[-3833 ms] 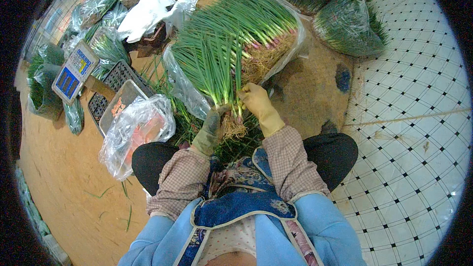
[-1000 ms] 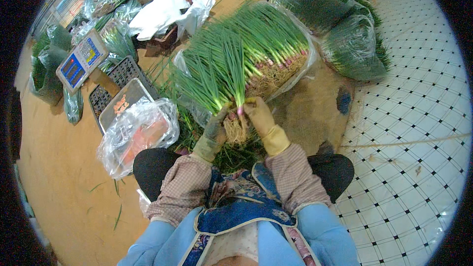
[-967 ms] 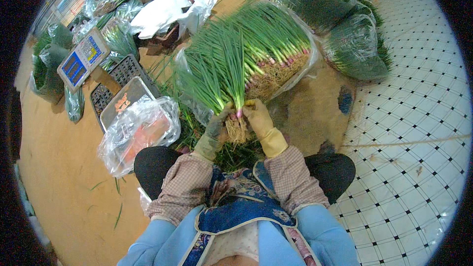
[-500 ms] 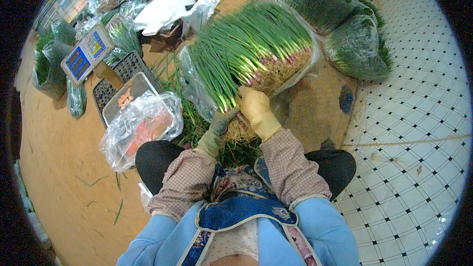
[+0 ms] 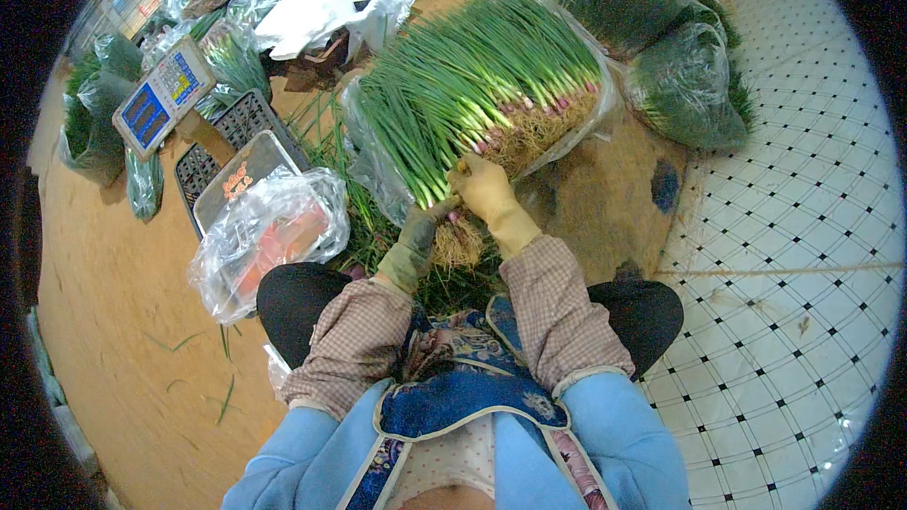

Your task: The person sits on the floor and repeatedly bundles green onions, places them into plastic bags, weighs them on a digital scale, and sets the packaged bundles aside.

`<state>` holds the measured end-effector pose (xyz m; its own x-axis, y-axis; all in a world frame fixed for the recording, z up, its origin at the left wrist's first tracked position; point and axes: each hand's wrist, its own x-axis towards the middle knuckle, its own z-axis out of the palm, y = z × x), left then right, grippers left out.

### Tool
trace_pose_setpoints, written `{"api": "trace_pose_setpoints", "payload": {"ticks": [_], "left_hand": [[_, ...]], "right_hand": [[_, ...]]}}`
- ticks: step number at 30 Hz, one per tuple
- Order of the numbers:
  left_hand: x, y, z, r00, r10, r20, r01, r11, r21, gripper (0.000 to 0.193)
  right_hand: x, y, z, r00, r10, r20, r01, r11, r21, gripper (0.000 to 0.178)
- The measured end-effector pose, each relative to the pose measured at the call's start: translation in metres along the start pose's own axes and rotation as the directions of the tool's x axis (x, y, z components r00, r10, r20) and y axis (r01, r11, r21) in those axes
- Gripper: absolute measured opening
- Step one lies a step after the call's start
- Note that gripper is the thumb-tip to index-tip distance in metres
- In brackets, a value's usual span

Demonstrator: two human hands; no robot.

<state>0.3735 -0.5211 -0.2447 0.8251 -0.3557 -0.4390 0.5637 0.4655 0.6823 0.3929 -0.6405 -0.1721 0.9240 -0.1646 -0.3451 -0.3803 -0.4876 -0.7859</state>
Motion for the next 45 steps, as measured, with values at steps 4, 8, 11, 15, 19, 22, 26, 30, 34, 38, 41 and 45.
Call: {"api": "trace_pose_setpoints", "payload": {"ticks": [4,8,11,15,19,22,26,30,34,38,41,45], "left_hand": [[-0.01,0.011,0.002,0.977,-0.151,0.151,0.191,0.934,-0.303,0.02],[-0.002,-0.004,-0.016,0.977,-0.112,0.184,0.17,0.924,-0.342,0.019],[-0.028,0.023,0.016,0.961,-0.052,0.27,0.133,0.947,-0.292,0.02],[-0.003,-0.006,-0.021,0.943,-0.008,0.331,0.13,0.929,-0.347,0.025],[-0.004,-0.004,-0.006,0.94,-0.239,0.242,0.299,0.92,-0.254,0.026],[-0.013,0.007,-0.008,0.964,-0.146,0.223,0.137,0.989,0.054,0.031],[-0.009,0.0,-0.017,0.982,-0.133,0.132,0.151,0.979,-0.135,0.034],[-0.022,0.016,0.007,0.995,-0.092,0.03,0.097,0.938,-0.333,0.029],[-0.025,0.017,0.002,0.999,-0.024,-0.047,0.018,0.992,-0.124,0.027],[-0.028,0.023,0.006,0.993,0.003,0.117,0.012,0.991,-0.131,0.032],[-0.021,0.022,-0.013,0.959,-0.04,0.281,0.111,0.964,-0.241,0.034],[-0.024,0.027,0.005,0.878,-0.094,0.469,0.293,0.88,-0.373,0.035]], "right_hand": [[-0.02,0.009,-0.008,0.993,0.115,0.032,-0.114,0.819,0.562,0.017],[-0.035,0.04,0.003,0.99,0.141,0.033,-0.098,0.484,0.87,0.017],[-0.039,0.074,-0.008,0.996,0.079,0.037,-0.053,0.2,0.978,0.02],[-0.043,0.054,0.0,1.0,0.003,0.022,-0.021,0.455,0.89,0.021],[-0.054,0.026,-0.01,0.993,-0.114,-0.04,0.119,0.98,0.157,0.017],[-0.067,-0.003,0.004,0.931,-0.361,-0.055,0.345,0.919,-0.192,0.018],[-0.072,-0.014,0.014,0.89,-0.451,-0.067,0.426,0.874,-0.234,0.02],[-0.073,0.001,0.012,0.898,-0.437,-0.048,0.437,0.899,-0.013,0.021],[-0.072,0.009,0.017,0.986,-0.145,-0.083,0.164,0.741,0.651,0.02],[-0.05,0.074,-0.016,0.985,-0.075,-0.156,0.168,0.185,0.968,0.02],[-0.052,0.064,-0.023,0.996,0.09,-0.015,-0.009,0.261,0.965,0.027],[-0.049,0.053,-0.003,0.988,-0.152,-0.003,0.139,0.891,0.433,0.04]]}}
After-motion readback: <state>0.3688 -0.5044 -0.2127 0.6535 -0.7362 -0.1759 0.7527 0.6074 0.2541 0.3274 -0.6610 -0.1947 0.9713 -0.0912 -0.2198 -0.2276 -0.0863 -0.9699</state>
